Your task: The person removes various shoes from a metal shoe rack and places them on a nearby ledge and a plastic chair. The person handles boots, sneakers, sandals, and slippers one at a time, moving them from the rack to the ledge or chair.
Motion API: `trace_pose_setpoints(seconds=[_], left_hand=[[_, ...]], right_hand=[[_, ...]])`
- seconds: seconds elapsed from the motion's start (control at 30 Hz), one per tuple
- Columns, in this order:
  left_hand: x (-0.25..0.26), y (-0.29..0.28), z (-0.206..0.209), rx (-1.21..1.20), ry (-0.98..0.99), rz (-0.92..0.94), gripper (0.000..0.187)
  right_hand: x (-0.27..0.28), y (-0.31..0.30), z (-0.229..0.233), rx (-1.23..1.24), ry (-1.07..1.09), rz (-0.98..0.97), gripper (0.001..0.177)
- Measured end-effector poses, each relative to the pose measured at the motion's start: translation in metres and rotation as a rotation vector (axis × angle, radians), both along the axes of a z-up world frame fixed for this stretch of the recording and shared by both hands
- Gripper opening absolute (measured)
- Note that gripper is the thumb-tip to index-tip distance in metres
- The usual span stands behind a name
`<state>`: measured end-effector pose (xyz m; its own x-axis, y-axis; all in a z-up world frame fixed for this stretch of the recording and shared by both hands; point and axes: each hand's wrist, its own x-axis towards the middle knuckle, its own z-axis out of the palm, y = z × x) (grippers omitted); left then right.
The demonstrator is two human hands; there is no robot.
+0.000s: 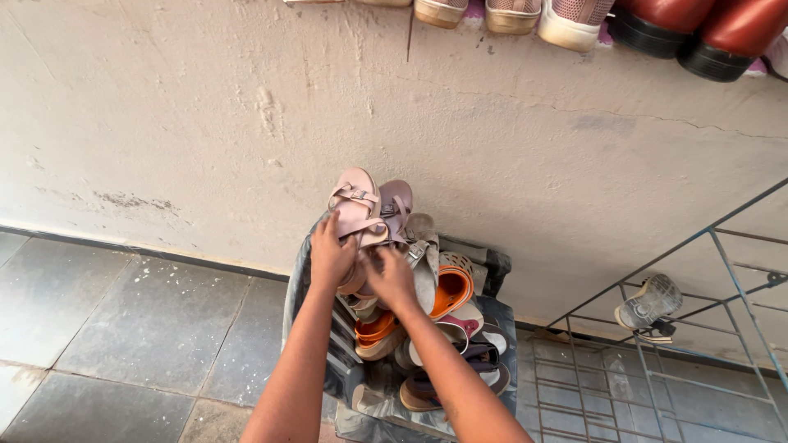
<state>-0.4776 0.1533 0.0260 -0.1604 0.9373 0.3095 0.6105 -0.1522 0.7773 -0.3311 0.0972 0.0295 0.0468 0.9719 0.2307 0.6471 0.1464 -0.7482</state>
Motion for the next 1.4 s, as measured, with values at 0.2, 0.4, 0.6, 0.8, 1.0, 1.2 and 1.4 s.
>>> trace_pose_setpoints(seconds=[0.2, 0.4, 0.6, 0.8, 1.0, 1.2, 1.4], left_hand=[[0.058, -0.021, 0.067, 0.29, 0.075, -0.038, 0.058], [0.173, -0.039, 0.071, 0.281, 0.04, -0.268, 0.051], [0.306, -0.064, 0.027, 0.084, -0.006, -0.533, 0.049], [0.44, -0.115, -0.018, 0.039, 0.043, -0.736, 0.048], [0.54, -0.157, -0.054, -0.076, 0.104, -0.882, 0.05], [0.602, -0.17, -0.089, -0.172, 0.125, -0.926, 0.051], [0.627, -0.164, -0.124, -0.169, 0.103, -0.928, 0.052]], right_hand=[[0.061, -0.012, 0.031, 0.185, 0.061, -0.201, 0.024], [0.154, -0.035, 0.035, 0.099, -0.022, -0.347, 0.021], [0.28, -0.083, 0.012, 0.058, -0.05, -0.5, 0.019], [0.414, -0.15, -0.038, 0.022, -0.106, -0.659, 0.018], [0.525, -0.203, -0.103, -0.099, -0.075, -0.83, 0.017], [0.594, -0.222, -0.159, -0.155, -0.024, -0.907, 0.017], [0.628, -0.213, -0.18, -0.04, -0.331, -0.828, 0.057]])
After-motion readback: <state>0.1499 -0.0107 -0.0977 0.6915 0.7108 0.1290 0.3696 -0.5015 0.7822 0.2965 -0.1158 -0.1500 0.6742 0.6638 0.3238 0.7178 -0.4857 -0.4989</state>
